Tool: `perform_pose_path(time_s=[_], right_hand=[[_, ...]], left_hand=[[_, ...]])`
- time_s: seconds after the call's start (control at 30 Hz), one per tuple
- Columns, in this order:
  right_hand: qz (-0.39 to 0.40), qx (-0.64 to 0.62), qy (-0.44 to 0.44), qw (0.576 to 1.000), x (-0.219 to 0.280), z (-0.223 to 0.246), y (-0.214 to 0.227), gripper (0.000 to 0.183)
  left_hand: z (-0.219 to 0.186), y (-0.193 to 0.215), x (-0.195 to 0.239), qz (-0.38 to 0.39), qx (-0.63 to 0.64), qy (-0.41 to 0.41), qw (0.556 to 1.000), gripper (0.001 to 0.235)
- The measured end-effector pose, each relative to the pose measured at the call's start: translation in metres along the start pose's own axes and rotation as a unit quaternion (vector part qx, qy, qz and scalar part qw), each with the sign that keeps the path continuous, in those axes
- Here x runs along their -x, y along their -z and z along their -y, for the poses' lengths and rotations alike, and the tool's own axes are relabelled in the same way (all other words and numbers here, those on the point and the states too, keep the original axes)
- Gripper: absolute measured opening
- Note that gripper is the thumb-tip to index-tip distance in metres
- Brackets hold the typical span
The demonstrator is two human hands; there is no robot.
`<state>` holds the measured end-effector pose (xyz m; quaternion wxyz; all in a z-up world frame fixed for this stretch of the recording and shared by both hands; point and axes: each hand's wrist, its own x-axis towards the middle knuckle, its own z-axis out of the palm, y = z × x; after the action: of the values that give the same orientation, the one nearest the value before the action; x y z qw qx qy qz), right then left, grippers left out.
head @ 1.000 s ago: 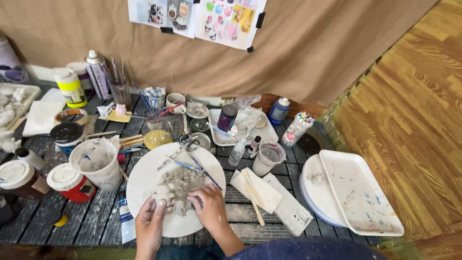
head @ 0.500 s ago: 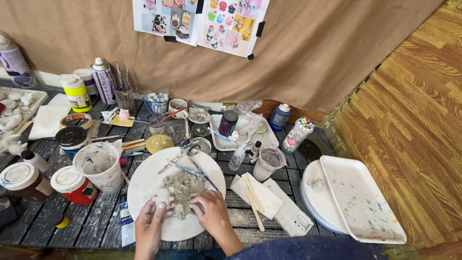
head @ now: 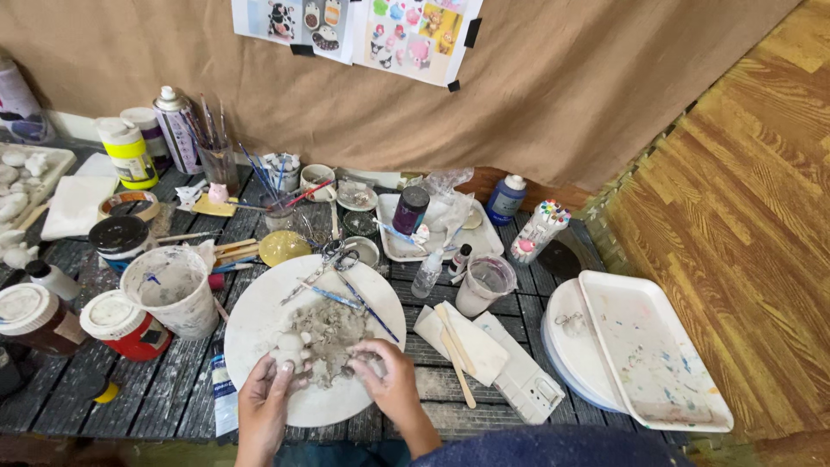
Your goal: The person shapes small pieces of clay by hand on a rotating work surface. They repeatedly pinch, roll, and smooth the clay to form small rounded shapes, placing them on the surface as they work.
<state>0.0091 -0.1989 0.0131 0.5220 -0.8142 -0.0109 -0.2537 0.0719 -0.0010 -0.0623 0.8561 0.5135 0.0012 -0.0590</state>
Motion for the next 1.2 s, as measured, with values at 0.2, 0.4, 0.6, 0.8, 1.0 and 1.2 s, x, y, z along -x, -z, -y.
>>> perform_pose_path(time_s=[0.2,0.4,0.6,0.8,1.0,1.2], right_hand=[[-0.007,-0.031,-0.096,0.995,0.013,-0.011,0.011,0.010],[-0.023,0.003,0.045,0.999,0.008,-0.012,0.006,0.025],[-0.040,-0.061,0.011,0.997,0.017,-0.027,-0.020,0.018],[-0.037,-0.011,0.018,0.999,0.018,-0.033,-0.011,0.010],[-0.054,-0.057,-0.105,0.991,-0.006,-0.036,0.005,0.021],[-0.057,-0.129,-0.077,0.987,-0.029,-0.060,0.005,0.018]], left_hand=[[-0.004,0.003,0.008,-0.003,0.044,-0.044,0.998,0.036],[-0.046,0.026,0.037,-0.070,-0.197,-0.106,0.972,0.037],[-0.063,0.036,0.038,-0.027,-0.391,-0.114,0.913,0.041],[-0.080,0.049,0.003,0.008,-0.461,-0.075,0.884,0.048],[-0.097,0.047,-0.035,0.046,-0.564,-0.054,0.823,0.050],[-0.084,0.043,-0.032,0.047,-0.532,-0.004,0.845,0.043]])
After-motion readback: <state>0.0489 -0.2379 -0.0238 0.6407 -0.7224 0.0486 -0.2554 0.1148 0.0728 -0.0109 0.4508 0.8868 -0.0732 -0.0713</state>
